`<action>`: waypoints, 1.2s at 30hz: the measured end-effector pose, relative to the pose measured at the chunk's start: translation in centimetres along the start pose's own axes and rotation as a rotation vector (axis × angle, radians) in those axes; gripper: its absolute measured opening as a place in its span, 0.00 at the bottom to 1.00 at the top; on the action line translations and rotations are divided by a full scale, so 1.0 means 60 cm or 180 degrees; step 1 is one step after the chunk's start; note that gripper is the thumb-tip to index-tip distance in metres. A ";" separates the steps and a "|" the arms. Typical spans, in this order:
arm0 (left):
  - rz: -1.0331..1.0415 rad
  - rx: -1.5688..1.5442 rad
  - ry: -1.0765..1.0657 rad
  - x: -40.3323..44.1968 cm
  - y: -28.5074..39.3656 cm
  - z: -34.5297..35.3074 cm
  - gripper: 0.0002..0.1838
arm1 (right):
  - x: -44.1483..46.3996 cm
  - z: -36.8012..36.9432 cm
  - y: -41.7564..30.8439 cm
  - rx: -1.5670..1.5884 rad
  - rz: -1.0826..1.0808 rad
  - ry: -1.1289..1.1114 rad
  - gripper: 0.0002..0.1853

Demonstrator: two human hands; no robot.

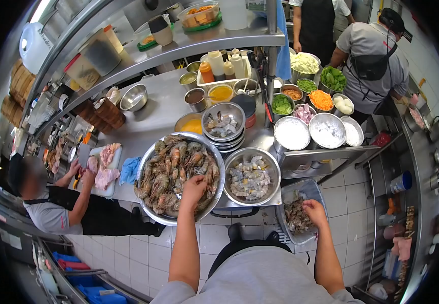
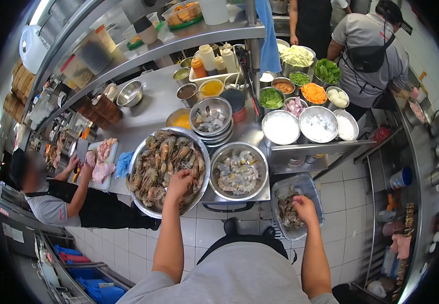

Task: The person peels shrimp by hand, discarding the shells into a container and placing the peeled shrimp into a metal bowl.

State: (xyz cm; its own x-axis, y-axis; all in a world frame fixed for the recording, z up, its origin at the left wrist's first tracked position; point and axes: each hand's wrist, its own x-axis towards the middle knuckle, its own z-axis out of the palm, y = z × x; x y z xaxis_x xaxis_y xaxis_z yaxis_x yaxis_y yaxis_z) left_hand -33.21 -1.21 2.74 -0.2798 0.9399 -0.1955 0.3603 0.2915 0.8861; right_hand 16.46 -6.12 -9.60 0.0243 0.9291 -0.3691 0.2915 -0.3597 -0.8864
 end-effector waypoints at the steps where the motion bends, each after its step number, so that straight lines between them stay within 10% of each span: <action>1: -0.0399 -0.0737 -0.0178 -0.006 0.015 -0.008 0.15 | -0.002 -0.001 -0.004 0.0008 0.0004 0.0017 0.11; 11: -0.0314 -0.2280 -0.1062 -0.040 0.120 0.013 0.18 | -0.033 0.010 -0.144 0.0920 -0.0350 -0.0146 0.14; 21: 0.0047 -0.1850 -0.3251 -0.106 0.247 0.333 0.20 | -0.077 0.036 -0.296 0.2056 -0.0691 -0.0355 0.20; 29: -0.0183 -0.1216 -0.3245 -0.118 0.220 0.475 0.10 | -0.067 -0.036 -0.189 0.1974 -0.0616 0.0560 0.08; 36: 0.0244 -0.1078 -0.2985 -0.121 0.209 0.489 0.28 | -0.064 -0.048 -0.162 0.1942 -0.0490 0.0841 0.07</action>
State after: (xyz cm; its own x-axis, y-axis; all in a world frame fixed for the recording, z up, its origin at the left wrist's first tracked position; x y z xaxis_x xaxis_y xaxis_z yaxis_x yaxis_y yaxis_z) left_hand -0.54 0.85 2.91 0.6014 0.7568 -0.2559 0.0345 0.2955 0.9547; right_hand 16.30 -5.97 1.24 0.2809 0.9355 -0.2142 -0.2792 -0.1339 -0.9509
